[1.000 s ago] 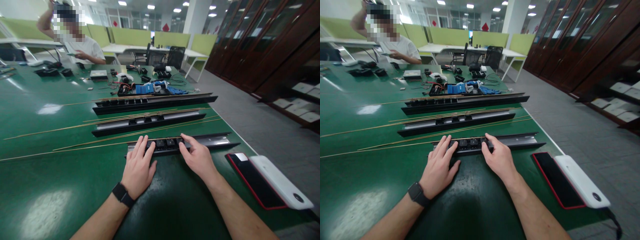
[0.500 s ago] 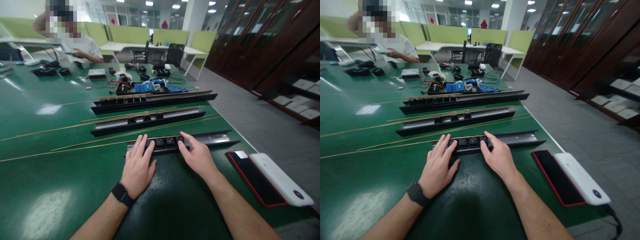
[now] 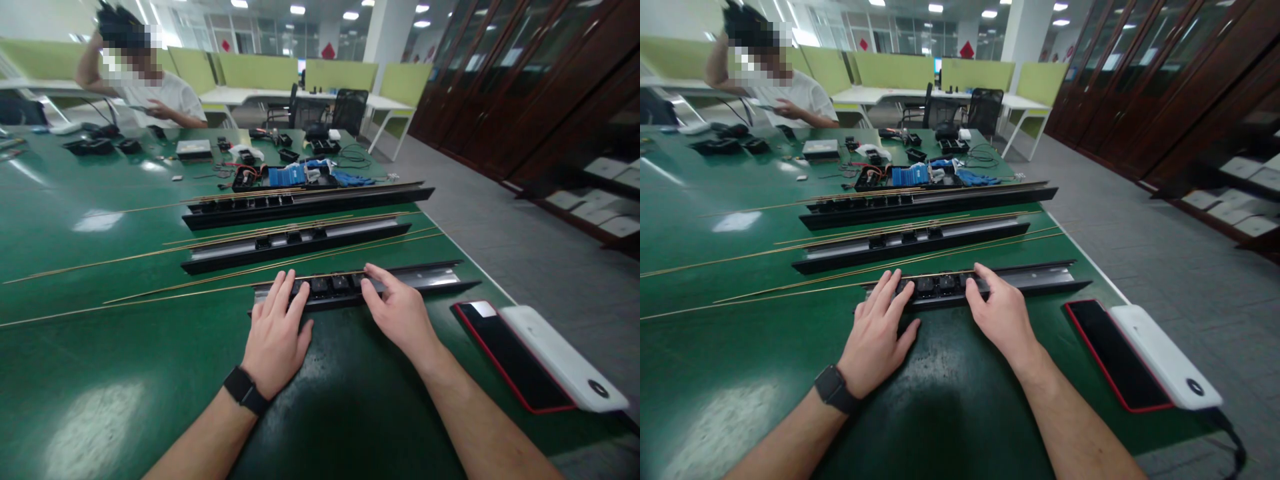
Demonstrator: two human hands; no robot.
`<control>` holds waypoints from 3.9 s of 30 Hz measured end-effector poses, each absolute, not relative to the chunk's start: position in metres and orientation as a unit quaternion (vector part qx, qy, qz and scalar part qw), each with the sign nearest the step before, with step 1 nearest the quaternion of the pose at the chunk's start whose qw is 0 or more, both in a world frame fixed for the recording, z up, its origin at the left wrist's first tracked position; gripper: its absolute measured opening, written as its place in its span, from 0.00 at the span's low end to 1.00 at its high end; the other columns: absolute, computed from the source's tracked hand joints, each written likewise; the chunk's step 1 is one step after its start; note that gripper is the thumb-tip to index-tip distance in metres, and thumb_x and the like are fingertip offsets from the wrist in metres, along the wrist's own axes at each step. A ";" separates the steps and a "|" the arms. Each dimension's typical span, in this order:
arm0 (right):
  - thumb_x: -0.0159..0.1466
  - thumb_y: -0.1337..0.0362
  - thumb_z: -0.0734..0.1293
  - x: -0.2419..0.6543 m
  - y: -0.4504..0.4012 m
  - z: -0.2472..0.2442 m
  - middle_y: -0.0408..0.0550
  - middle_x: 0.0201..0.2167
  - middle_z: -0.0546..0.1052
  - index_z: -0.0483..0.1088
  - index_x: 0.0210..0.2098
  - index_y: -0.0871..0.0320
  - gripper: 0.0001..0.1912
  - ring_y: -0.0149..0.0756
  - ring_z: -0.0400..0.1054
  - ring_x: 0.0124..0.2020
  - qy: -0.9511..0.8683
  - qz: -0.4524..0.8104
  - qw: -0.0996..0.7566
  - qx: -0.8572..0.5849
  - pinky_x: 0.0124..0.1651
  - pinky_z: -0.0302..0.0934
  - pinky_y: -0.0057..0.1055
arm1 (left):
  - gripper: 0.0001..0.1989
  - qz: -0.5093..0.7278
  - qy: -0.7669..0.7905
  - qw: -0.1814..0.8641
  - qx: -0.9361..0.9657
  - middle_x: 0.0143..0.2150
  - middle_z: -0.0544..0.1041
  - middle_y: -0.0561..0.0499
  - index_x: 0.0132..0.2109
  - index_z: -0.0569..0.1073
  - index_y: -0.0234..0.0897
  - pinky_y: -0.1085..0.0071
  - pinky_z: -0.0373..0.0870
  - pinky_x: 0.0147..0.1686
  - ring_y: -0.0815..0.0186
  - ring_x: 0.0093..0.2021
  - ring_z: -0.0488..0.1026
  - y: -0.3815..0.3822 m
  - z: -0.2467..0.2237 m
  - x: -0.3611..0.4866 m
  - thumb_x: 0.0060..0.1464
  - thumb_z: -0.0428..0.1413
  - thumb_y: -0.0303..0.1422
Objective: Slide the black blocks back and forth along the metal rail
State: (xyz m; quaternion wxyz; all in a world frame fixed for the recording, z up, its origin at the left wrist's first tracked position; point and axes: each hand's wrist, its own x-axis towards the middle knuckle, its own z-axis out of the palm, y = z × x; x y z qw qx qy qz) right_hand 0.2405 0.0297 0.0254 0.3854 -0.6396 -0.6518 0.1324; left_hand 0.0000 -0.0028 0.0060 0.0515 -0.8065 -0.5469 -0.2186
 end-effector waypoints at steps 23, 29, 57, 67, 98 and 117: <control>0.70 0.53 0.65 0.242 0.031 0.026 0.52 0.51 0.83 0.77 0.59 0.57 0.23 0.45 0.80 0.49 -0.647 0.133 0.388 -0.643 0.56 0.73 0.42 | 0.29 -0.221 -0.549 0.046 -0.805 0.78 0.57 0.36 0.71 0.63 0.38 0.45 0.72 0.61 0.47 0.78 0.53 -0.004 0.007 0.000 0.65 0.56 0.31; 0.70 0.53 0.65 0.245 0.033 0.024 0.52 0.50 0.84 0.78 0.57 0.57 0.22 0.46 0.80 0.50 -0.639 0.133 0.395 -0.646 0.58 0.72 0.43 | 0.29 -0.219 -0.548 0.050 -0.806 0.77 0.57 0.36 0.71 0.63 0.37 0.45 0.72 0.60 0.47 0.78 0.54 -0.003 0.006 0.001 0.65 0.56 0.31; 0.70 0.53 0.66 0.244 0.031 0.024 0.51 0.52 0.83 0.75 0.61 0.56 0.24 0.46 0.79 0.51 -0.649 0.138 0.400 -0.632 0.58 0.73 0.43 | 0.29 -0.217 -0.550 0.042 -0.805 0.78 0.57 0.36 0.71 0.63 0.37 0.44 0.71 0.61 0.46 0.78 0.53 -0.003 0.007 0.000 0.65 0.55 0.31; 0.71 0.52 0.65 0.242 0.031 0.025 0.51 0.53 0.83 0.77 0.59 0.56 0.23 0.47 0.79 0.52 -0.660 0.135 0.379 -0.635 0.57 0.73 0.44 | 0.30 -0.222 -0.549 0.039 -0.805 0.78 0.57 0.36 0.71 0.63 0.38 0.44 0.71 0.62 0.46 0.78 0.53 -0.003 0.007 0.001 0.64 0.56 0.31; 0.71 0.53 0.65 0.244 0.033 0.023 0.51 0.53 0.83 0.77 0.59 0.57 0.23 0.46 0.78 0.54 -0.652 0.135 0.390 -0.636 0.61 0.71 0.43 | 0.29 -0.214 -0.549 0.044 -0.807 0.78 0.56 0.36 0.71 0.63 0.36 0.44 0.71 0.61 0.47 0.78 0.53 -0.004 0.008 0.001 0.65 0.55 0.31; 0.70 0.55 0.66 0.244 0.032 0.023 0.51 0.52 0.83 0.76 0.60 0.57 0.22 0.45 0.80 0.50 -0.663 0.126 0.395 -0.624 0.60 0.71 0.44 | 0.30 -0.222 -0.547 0.044 -0.806 0.78 0.57 0.36 0.71 0.64 0.37 0.45 0.71 0.62 0.46 0.78 0.54 -0.004 0.007 0.000 0.64 0.57 0.31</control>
